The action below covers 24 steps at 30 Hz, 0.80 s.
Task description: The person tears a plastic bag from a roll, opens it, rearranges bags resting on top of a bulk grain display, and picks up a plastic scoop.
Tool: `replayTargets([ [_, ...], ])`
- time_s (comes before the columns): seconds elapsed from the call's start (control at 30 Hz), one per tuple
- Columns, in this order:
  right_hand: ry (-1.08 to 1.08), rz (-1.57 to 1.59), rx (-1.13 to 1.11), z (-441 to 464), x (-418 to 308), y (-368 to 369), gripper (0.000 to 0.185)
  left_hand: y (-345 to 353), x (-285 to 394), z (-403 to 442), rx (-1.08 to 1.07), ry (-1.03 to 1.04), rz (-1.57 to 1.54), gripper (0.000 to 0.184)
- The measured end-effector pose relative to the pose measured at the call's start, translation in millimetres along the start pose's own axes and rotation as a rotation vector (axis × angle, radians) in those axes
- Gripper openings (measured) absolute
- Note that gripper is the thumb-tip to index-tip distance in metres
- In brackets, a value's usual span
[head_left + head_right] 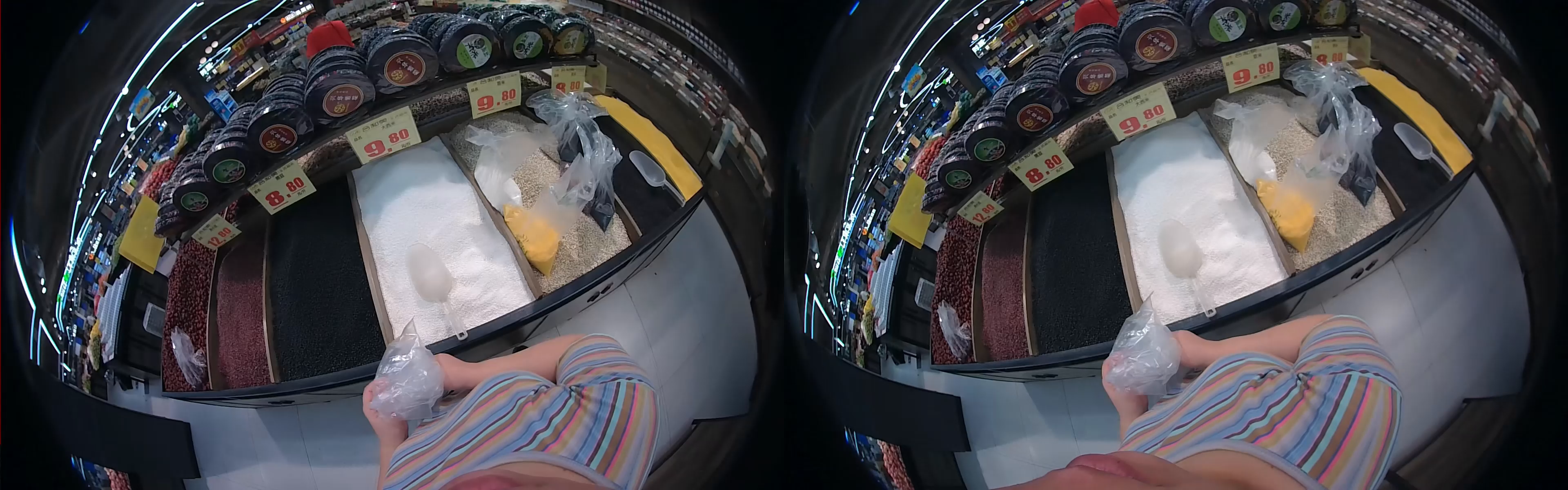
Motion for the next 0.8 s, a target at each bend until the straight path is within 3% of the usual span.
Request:
replayTargets([
  [0.1,-0.109,-0.042,0.106,-12,-2,-26,0.03,14,-15,0,-0.013,0.135,0.17,0.023],
  [0.2,-0.145,0.18,0.136,-33,-3,-54,0.034,36,-30,0,-0.058,0.114,0.194,0.025],
  [0.3,-0.224,0.257,0.123,-59,-8,-94,0.037,89,-27,-9,-0.198,0.366,0.481,0.027],
  [0.4,-0.352,0.254,0.085,-93,-18,-144,0.045,147,-41,-14,-0.164,0.293,0.343,0.027],
  [0.53,-0.39,0.276,0.137,-138,-19,-210,0.046,199,-96,-11,-0.39,0.215,0.55,0.036],
  [0.6,-0.467,0.366,0.174,-158,-10,-236,0.043,224,-123,-17,-0.47,0.104,0.52,0.037],
  [0.8,-0.631,0.257,0.163,-198,17,-280,0.051,301,-179,-38,-0.588,-0.138,0.389,0.039],
])
Point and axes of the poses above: each hand's wrist, its own z-axis towards the middle knuckle, its own y-axis out of the palm, x = y × z, the point moved 5 cm from there along z, towards the middle knuckle, and after that the axes turned 3 degrees about -z, right-handed, at the moved point
